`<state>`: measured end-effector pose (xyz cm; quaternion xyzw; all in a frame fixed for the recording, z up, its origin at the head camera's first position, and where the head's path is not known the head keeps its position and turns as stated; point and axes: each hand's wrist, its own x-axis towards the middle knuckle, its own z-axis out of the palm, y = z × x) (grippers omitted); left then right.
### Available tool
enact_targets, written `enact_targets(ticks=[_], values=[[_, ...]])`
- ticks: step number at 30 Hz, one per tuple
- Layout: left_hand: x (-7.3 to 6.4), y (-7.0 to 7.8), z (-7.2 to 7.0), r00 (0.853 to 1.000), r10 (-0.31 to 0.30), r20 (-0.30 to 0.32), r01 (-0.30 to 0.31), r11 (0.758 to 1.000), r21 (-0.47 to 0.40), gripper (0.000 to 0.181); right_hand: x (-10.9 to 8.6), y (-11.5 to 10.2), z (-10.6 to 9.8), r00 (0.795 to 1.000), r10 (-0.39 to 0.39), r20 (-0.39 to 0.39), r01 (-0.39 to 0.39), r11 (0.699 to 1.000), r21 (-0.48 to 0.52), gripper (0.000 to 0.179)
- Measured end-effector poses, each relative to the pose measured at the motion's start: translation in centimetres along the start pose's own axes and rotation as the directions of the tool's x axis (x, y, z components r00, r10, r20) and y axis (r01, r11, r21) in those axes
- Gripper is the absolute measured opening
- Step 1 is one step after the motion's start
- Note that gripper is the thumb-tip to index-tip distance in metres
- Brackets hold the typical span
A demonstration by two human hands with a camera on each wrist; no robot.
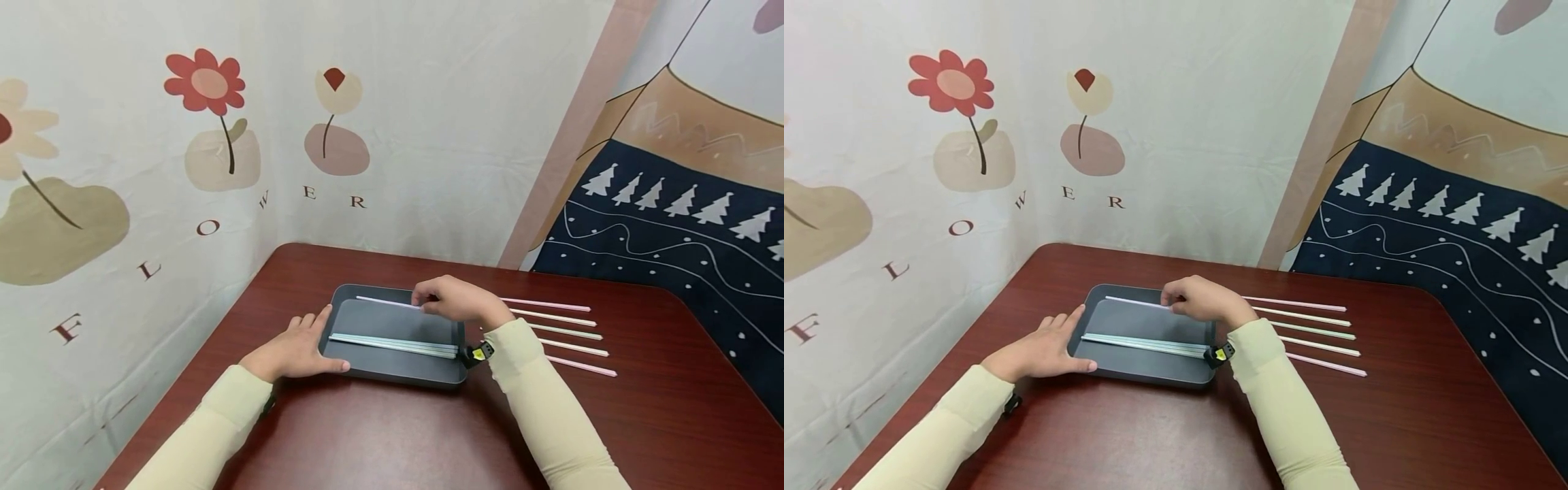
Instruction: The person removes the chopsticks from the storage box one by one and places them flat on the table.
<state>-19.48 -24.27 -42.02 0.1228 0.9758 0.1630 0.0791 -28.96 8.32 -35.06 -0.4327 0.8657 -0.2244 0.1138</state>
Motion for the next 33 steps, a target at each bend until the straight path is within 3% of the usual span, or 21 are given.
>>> enact_targets(ticks=[9,22,33], values=[[-0.1,-0.1,0.0,1.000,0.000,0.004,0.000,1.000,-0.007,0.133,-3.8,1.6,-1.1,0.996,0.078,-0.044,-0.076,0.996,0.037,0.021],[0.0,-0.1,0.0,1.000,0.007,-0.001,-0.007,1.000,0.004,0.133,-11.3,4.7,-2.7,0.972,0.208,-0.104,-0.202,0.977,0.067,0.018],[-0.1,-0.1,0.2,1.000,0.005,0.004,-0.005,1.000,0.001,0.132,-16.1,7.2,-2.0,0.969,0.245,-0.041,-0.242,0.968,0.071,0.013]])
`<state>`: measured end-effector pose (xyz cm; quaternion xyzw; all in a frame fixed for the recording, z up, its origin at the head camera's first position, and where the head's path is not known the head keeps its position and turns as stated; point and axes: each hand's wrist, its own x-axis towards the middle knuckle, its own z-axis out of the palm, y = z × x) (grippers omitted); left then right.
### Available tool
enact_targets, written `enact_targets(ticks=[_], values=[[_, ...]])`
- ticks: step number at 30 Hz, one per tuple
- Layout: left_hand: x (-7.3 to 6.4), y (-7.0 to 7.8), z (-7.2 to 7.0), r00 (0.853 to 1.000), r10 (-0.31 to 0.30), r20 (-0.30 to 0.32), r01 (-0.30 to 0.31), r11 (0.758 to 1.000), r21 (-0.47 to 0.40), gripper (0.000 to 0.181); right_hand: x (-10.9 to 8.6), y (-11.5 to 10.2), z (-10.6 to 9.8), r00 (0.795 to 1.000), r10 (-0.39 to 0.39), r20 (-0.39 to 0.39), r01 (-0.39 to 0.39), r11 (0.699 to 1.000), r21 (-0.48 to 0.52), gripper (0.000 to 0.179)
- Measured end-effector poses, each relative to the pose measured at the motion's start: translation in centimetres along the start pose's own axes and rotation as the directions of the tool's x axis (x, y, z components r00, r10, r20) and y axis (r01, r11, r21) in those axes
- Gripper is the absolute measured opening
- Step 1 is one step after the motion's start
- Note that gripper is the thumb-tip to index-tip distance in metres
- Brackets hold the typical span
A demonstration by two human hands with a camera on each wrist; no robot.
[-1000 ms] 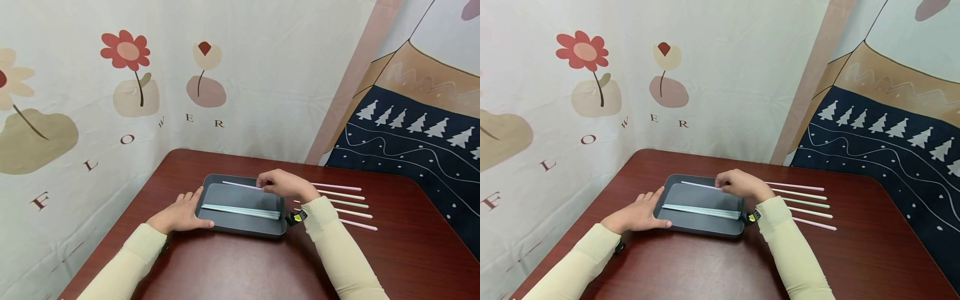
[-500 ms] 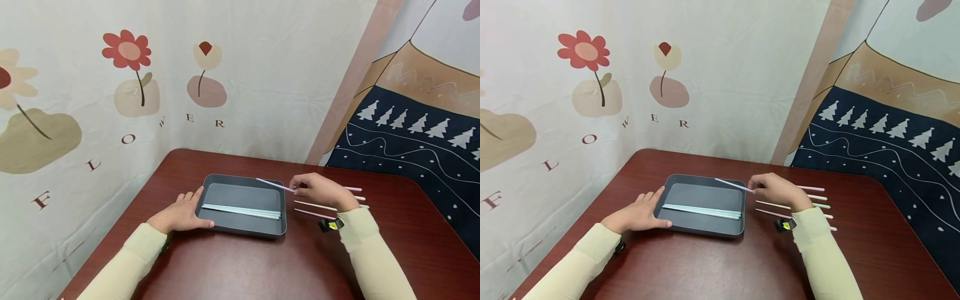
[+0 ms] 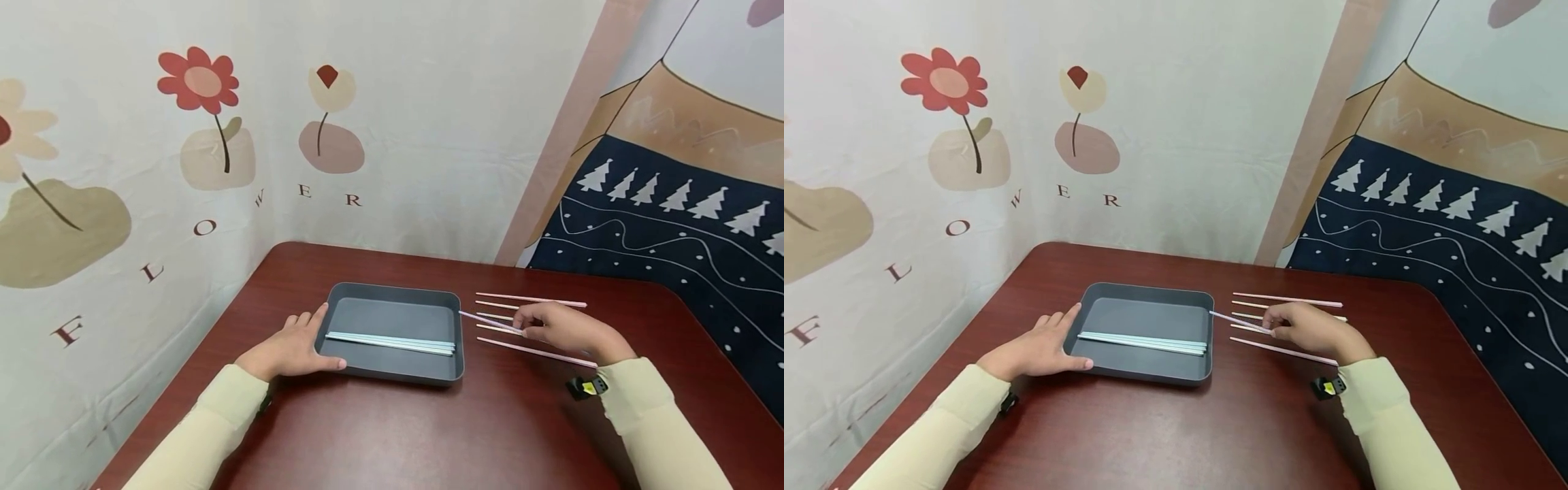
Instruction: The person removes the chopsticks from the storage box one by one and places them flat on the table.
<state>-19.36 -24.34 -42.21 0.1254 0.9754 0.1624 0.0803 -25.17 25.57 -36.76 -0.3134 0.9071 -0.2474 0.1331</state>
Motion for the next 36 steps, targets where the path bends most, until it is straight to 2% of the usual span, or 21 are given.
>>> enact_targets(ticks=[13,17,36], values=[[-0.2,0.1,-0.2,1.000,0.009,-0.005,-0.009,1.000,-0.004,0.133,-2.3,2.9,2.3,0.999,-0.017,0.043,0.018,1.000,-0.012,0.018],[-0.2,0.1,-0.3,1.000,0.009,-0.006,-0.009,1.000,-0.003,0.132,-2.7,3.1,3.0,0.998,-0.012,0.061,0.012,1.000,0.004,0.020],[-0.2,0.1,-0.1,1.000,0.006,-0.003,-0.006,1.000,-0.001,0.133,-2.9,3.1,3.8,0.999,-0.017,0.050,0.022,0.994,-0.104,0.024]])
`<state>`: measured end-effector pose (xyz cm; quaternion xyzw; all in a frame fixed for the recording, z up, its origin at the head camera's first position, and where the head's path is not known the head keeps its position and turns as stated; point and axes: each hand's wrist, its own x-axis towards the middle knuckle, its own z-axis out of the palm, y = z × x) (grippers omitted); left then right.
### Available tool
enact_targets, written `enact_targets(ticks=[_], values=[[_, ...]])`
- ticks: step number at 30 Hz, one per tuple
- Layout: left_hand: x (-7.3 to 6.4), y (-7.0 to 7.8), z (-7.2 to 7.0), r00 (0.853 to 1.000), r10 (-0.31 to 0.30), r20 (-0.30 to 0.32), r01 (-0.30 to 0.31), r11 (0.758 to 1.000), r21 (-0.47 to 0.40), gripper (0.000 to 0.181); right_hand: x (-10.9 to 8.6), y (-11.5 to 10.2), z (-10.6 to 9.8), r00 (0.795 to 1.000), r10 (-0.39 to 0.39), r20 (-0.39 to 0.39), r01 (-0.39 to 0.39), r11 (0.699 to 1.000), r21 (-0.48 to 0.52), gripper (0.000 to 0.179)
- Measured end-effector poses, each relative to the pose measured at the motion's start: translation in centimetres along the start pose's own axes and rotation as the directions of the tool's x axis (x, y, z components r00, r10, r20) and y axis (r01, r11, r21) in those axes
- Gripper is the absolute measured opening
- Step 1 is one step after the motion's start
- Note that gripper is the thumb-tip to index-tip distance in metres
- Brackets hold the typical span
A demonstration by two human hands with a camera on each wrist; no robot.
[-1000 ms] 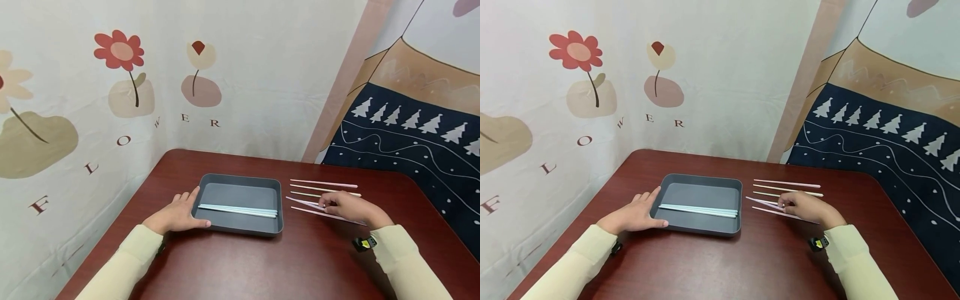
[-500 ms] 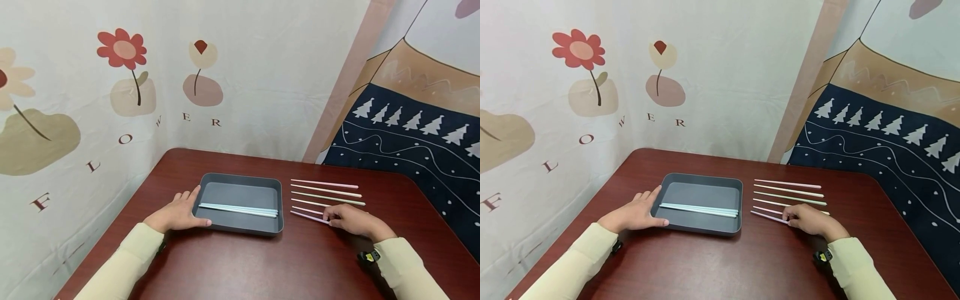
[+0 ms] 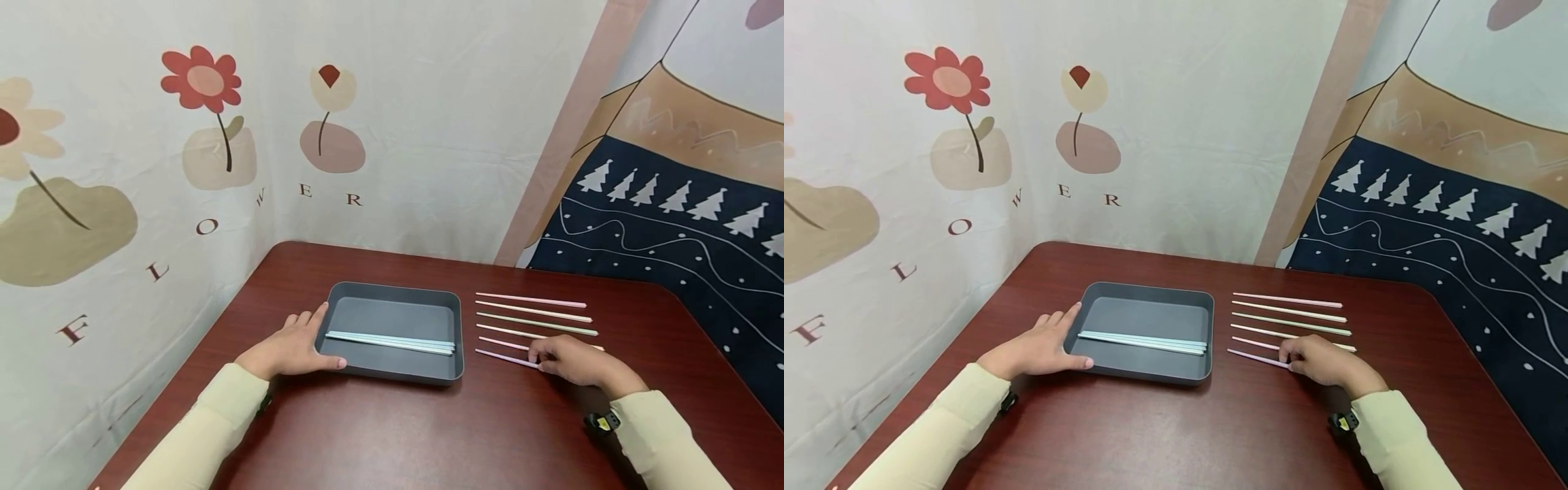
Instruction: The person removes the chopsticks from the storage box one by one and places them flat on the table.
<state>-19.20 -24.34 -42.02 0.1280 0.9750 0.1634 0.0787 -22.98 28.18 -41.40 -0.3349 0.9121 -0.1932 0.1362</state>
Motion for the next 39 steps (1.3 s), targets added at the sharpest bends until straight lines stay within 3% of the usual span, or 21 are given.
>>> enact_targets(ticks=[16,20,33,39], values=[[-0.1,-0.2,-0.2,1.000,0.004,-0.008,-0.004,1.000,0.006,0.133,0.4,-1.4,-0.7,0.997,0.066,0.028,-0.067,0.997,0.037,0.019],[-0.1,-0.3,-0.1,1.000,0.003,-0.013,-0.003,1.000,0.011,0.133,0.9,-2.0,-1.5,1.000,0.031,-0.002,-0.031,0.999,0.028,0.019],[-0.2,-0.1,-0.1,1.000,-0.004,-0.006,0.004,1.000,0.000,0.133,4.6,-4.5,-2.7,1.000,-0.010,-0.028,0.010,1.000,0.010,0.013],[-0.2,0.0,0.0,1.000,-0.008,0.002,0.008,1.000,0.010,0.132,6.8,-5.9,-2.2,0.996,-0.090,-0.029,0.090,0.996,0.016,0.012]])
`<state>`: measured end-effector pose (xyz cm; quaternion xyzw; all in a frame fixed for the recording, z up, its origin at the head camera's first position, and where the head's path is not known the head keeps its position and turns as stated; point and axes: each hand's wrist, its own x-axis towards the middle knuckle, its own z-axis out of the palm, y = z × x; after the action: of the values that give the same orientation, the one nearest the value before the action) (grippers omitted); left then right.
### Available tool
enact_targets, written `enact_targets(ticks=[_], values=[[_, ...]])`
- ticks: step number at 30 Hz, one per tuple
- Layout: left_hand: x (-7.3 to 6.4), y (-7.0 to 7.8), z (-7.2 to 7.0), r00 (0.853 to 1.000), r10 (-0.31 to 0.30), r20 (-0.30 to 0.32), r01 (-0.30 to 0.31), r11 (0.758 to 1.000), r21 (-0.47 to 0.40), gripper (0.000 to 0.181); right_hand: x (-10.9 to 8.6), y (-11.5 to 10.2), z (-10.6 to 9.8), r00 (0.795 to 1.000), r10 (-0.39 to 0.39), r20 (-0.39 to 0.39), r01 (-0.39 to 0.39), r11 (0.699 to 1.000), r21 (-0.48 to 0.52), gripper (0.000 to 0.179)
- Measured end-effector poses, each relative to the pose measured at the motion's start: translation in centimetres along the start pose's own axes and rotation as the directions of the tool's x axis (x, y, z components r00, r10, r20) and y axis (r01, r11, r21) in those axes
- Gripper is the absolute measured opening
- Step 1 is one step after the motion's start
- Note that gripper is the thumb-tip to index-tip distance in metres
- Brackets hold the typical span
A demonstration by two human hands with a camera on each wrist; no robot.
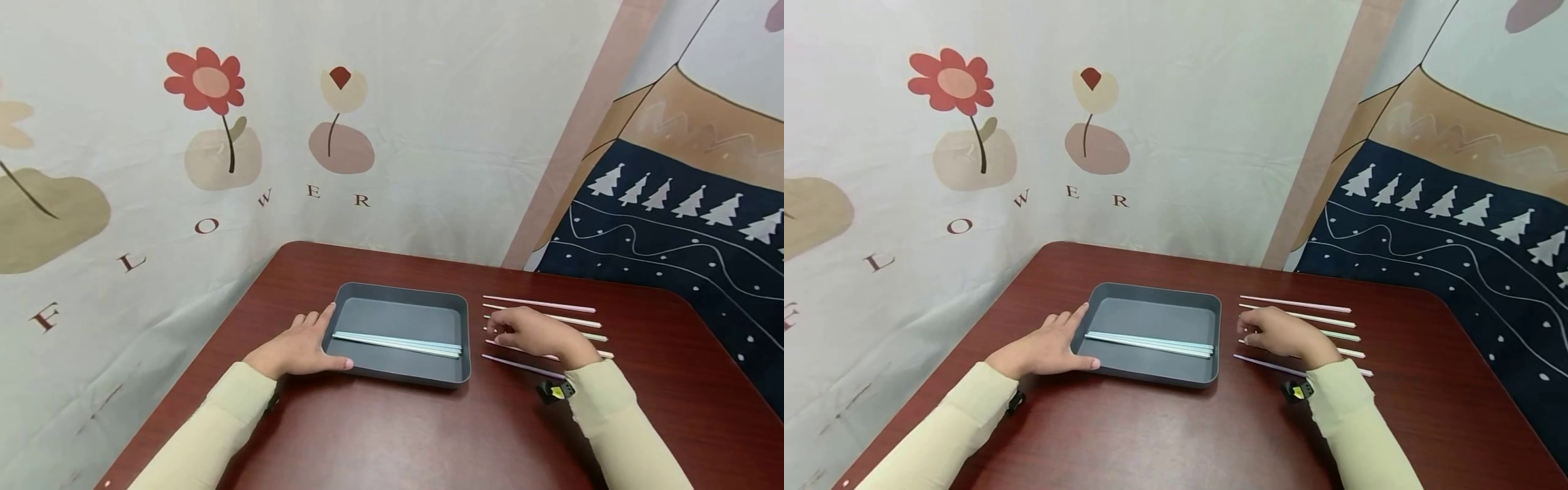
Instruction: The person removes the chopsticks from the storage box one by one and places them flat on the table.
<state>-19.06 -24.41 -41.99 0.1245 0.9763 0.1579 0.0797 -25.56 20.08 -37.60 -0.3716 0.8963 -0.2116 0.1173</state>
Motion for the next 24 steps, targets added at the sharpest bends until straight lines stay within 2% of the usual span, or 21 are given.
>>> enact_targets(ticks=[10,17,24], values=[[0.0,0.1,0.0,1.000,-0.006,-0.002,0.006,1.000,-0.009,0.134,3.5,-2.5,0.5,0.999,-0.035,0.008,0.035,0.999,0.029,0.012],[0.1,0.1,-0.1,1.000,-0.007,0.010,0.007,1.000,-0.011,0.134,5.8,-4.5,0.4,0.998,-0.060,0.018,0.057,0.993,0.106,0.017],[0.2,0.1,-0.2,1.000,-0.014,0.011,0.014,1.000,-0.008,0.135,8.8,-5.2,1.1,0.995,-0.064,0.076,0.053,0.989,0.137,0.017]])
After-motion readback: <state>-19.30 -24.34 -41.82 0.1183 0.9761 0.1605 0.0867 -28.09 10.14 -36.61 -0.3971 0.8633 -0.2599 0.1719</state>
